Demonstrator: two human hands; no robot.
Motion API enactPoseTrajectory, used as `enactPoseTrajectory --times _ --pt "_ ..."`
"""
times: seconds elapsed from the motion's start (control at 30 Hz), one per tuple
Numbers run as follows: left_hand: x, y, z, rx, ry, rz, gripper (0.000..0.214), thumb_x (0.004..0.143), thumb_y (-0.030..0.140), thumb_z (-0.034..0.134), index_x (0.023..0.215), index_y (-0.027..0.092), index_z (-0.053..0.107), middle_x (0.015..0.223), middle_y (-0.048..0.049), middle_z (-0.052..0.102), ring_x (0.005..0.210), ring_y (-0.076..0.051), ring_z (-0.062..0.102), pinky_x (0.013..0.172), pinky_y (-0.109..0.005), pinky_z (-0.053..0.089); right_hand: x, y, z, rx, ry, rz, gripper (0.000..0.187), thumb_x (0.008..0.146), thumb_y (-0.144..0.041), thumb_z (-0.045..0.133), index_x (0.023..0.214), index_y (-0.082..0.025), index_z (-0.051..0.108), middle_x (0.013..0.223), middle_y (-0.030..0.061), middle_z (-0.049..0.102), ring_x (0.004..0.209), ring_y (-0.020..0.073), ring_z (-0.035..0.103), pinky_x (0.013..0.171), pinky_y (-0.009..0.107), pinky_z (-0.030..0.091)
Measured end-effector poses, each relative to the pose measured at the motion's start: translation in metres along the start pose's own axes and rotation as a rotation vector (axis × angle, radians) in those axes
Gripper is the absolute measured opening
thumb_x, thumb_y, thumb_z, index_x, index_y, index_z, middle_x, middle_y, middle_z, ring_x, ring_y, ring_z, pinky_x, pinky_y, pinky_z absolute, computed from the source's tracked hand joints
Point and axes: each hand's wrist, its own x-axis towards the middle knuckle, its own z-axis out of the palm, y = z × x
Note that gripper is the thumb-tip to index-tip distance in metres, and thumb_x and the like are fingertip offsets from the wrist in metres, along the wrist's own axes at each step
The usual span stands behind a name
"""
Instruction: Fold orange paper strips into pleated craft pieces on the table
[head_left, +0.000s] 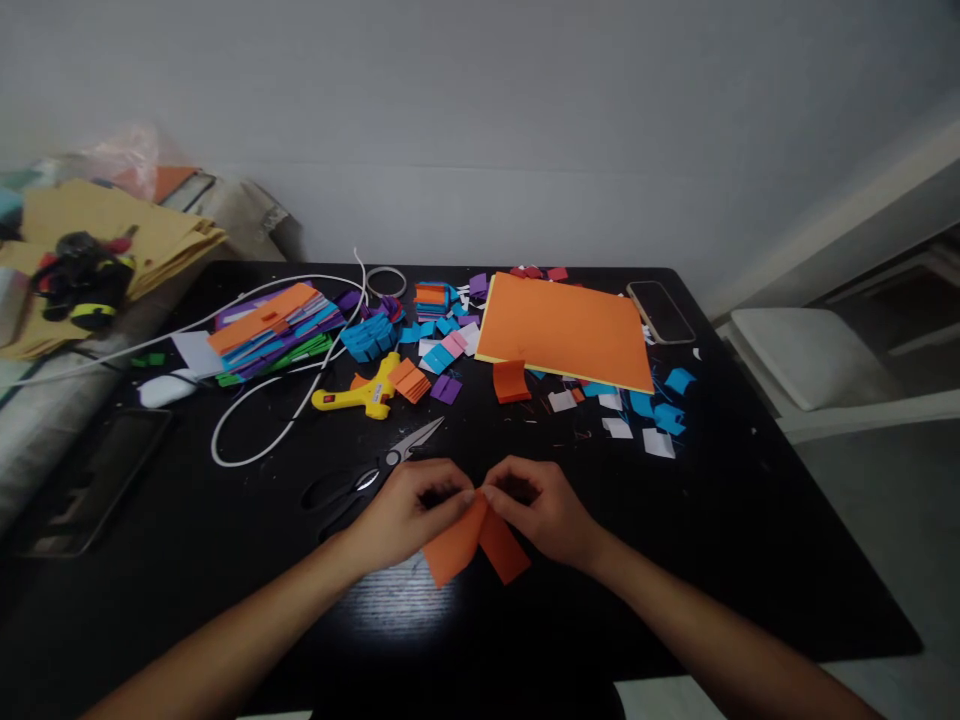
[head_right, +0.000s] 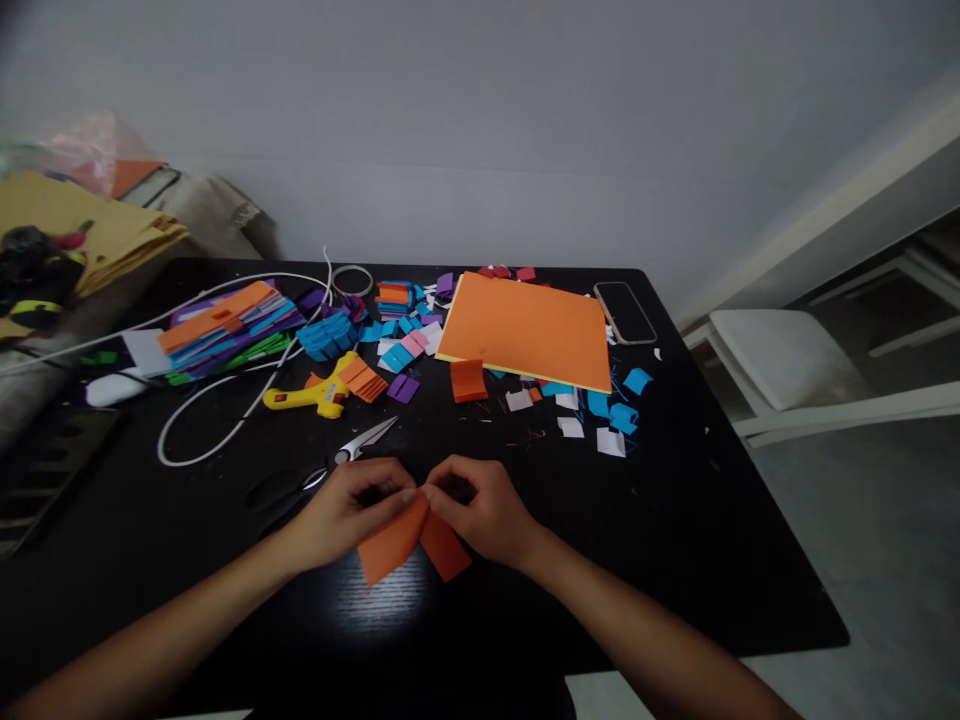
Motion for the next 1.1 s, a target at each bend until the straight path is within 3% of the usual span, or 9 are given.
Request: enactPoseTrajectory --times 0.1,0.23,0.33,0.53,0.63,0.77,0.87,0.97,1.1 --pt "0.000 -0.002 -0.003 -0.061 0.018 -0.025 0.037 0.102 0.046 0.057 0.093 0.015 0.076 0.084 -0.0052 0.073 0.076 -0.016 0.063 0.069 -0.026 0.048 -0.001 0.001 0.000 0.036 0.092 0.017 0.017 0.093 -0.035 0.068 0.086 -0.019 0.071 0.080 0.0014 0.072 0.073 0.0157 0.067 0.066 0.026 0.051" --pt "0.002 -0.003 -0.005 -0.443 0.108 -0.108 0.053 0.104 0.059 0.048 0.110 0.013 0.074 0.091 -0.0103 0.076 0.078 -0.019 0.070 0.073 -0.031 0.056 0.001 0.002 -0.001 0.129 0.192 0.056 0.019 0.093 -0.039 0.071 0.091 -0.020 0.072 0.087 0.0028 0.074 0.081 0.0173 0.070 0.074 0.029 0.056" --pt "0.002 -0.002 -0.003 -0.578 0.118 -0.133 0.047 0.100 0.057 0.057 0.114 0.014 0.069 0.091 -0.0097 0.075 0.077 -0.020 0.072 0.070 -0.032 0.058 0.003 0.005 -0.001 0.207 0.196 0.074 0.019 0.092 -0.039 0.073 0.097 -0.021 0.073 0.092 0.0036 0.076 0.086 0.0181 0.073 0.078 0.030 0.059" --pt "-0.002 -0.007 0.006 -0.378 0.130 -0.077 0.027 0.095 0.036 0.072 0.110 0.019 0.059 0.083 -0.0005 0.067 0.072 -0.013 0.066 0.068 -0.027 0.054 0.000 0.005 0.003 0.270 0.118 0.057 0.018 0.094 -0.032 0.069 0.110 -0.024 0.076 0.103 0.0043 0.079 0.096 0.0185 0.076 0.085 0.031 0.062" --pt "-0.003 -0.011 0.007 -0.360 0.144 -0.087 0.022 0.095 0.035 0.071 0.103 0.020 0.057 0.074 0.0025 0.065 0.066 -0.013 0.063 0.063 -0.025 0.050 -0.004 0.001 0.003 0.188 0.085 -0.012 0.021 0.093 -0.021 0.066 0.109 -0.024 0.077 0.108 0.0054 0.078 0.099 0.0189 0.076 0.086 0.032 0.062" --pt "-0.004 -0.013 0.006 -0.295 0.142 -0.078 0.019 0.097 0.037 0.069 0.097 0.020 0.060 0.070 0.0019 0.065 0.063 -0.013 0.063 0.060 -0.025 0.049 -0.007 -0.003 0.002 0.084 0.014 -0.138 0.041 0.082 -0.007 0.061 0.116 -0.024 0.076 0.115 0.0070 0.074 0.100 0.0193 0.074 0.079 0.029 0.062" --pt "-0.005 -0.013 0.005 -0.212 0.127 -0.049 0.016 0.099 0.034 0.065 0.103 0.019 0.064 0.073 0.0003 0.067 0.068 -0.014 0.065 0.065 -0.026 0.052 -0.007 -0.003 0.002 0.088 0.009 -0.140 0.038 0.081 -0.008 0.065 0.114 -0.023 0.074 0.112 0.0067 0.074 0.095 0.0179 0.075 0.076 0.027 0.062" --pt "-0.007 -0.011 0.005 -0.069 0.151 0.010 0.018 0.101 0.030 0.062 0.116 0.021 0.066 0.087 -0.0033 0.070 0.075 -0.015 0.068 0.069 -0.027 0.055 -0.006 -0.001 0.003 0.129 0.043 -0.064 0.028 0.083 -0.013 0.070 0.109 -0.022 0.072 0.104 0.0046 0.076 0.091 0.0168 0.075 0.076 0.027 0.062" --pt "-0.011 -0.005 0.001 0.215 0.221 0.278 0.029 0.098 0.016 0.061 0.125 0.026 0.068 0.130 -0.0105 0.062 0.116 -0.022 0.065 0.097 -0.037 0.057 -0.005 0.001 0.003 0.202 0.072 0.023 0.021 0.084 -0.019 0.075 0.104 -0.022 0.071 0.099 0.0030 0.077 0.091 0.0169 0.076 0.078 0.027 0.062"
